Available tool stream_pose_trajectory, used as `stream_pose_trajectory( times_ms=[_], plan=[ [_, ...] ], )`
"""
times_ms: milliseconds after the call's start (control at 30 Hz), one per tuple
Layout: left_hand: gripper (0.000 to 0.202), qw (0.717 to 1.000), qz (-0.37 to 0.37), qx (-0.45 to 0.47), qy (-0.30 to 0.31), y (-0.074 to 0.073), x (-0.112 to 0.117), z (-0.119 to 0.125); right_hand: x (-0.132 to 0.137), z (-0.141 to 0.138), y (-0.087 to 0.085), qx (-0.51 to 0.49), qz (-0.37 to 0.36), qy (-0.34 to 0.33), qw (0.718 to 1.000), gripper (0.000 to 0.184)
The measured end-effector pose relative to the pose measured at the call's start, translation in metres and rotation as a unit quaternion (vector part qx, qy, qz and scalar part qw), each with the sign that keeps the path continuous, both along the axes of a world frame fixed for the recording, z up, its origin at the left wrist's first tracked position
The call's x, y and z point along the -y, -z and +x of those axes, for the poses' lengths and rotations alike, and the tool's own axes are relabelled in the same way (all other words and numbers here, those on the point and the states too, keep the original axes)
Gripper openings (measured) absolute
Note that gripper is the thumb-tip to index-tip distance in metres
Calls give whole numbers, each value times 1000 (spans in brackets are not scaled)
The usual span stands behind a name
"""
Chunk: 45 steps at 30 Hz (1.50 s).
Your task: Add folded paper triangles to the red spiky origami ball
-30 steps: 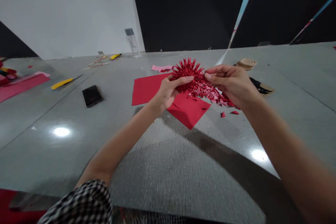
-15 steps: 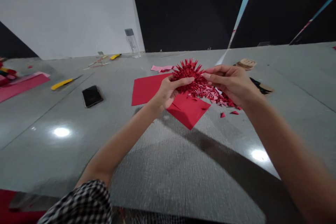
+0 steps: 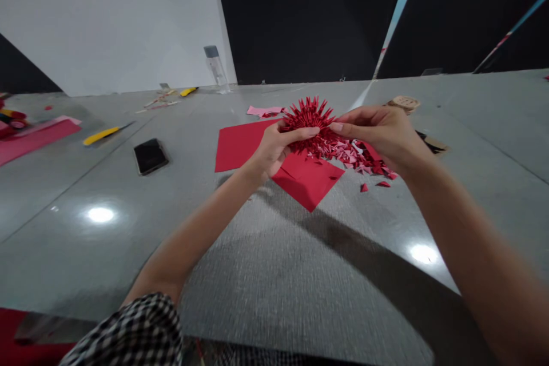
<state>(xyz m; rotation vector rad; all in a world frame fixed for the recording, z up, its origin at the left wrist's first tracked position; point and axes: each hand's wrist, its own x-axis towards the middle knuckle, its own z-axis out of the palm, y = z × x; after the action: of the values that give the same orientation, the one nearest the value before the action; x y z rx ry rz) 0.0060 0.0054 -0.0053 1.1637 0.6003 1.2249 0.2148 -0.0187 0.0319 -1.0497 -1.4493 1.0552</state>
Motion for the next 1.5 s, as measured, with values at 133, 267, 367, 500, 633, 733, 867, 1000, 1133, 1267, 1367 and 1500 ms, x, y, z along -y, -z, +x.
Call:
stream_pose_trajectory(
  times_ms=[133,267,367,500,633,733,867,1000,1133,1267,1367,1500],
  plan=[
    [33,1000,5,2,-4,4,-3,0,-2,-1,2,-25,-29,-15,999,20],
    [30,1000,3,12,2,5,-4,0,-3,-3,1,-41,-62,-15,997,14],
    [30,1000,8,6,11,5,-5,-1,-4,-2,2,-48,-54,-16,997,19],
    [35,1000,7,-10,13,4,-6,-3,-8,0,7,-46,-21,-31,998,29],
    [30,1000,11,-8,10,3,-5,-3,-12,3,11,-53,-9,-35,998,33],
    [31,1000,6,-12,9,1,-3,-2,-12,3,11,-59,-9,-34,998,36],
    [36,999,-1,-30,20,-2,-2,-2,-10,2,9,-55,-5,-25,998,35],
    [39,997,-3,-51,59,0,-3,-4,-7,-1,6,-60,-34,-35,997,32],
    [41,995,4,-36,91,4,-10,-4,-7,-2,7,-70,-97,-29,992,20],
    [36,996,-46,-3,77,4,-15,-5,-13,0,11,-131,-146,-38,980,14],
    [34,996,-58,-14,64,3,-17,-8,-16,-1,11,-167,-181,-45,968,11],
    [37,996,-44,-28,67,3,-16,-12,-15,-4,8,-154,-199,-35,967,13]
  ],
)
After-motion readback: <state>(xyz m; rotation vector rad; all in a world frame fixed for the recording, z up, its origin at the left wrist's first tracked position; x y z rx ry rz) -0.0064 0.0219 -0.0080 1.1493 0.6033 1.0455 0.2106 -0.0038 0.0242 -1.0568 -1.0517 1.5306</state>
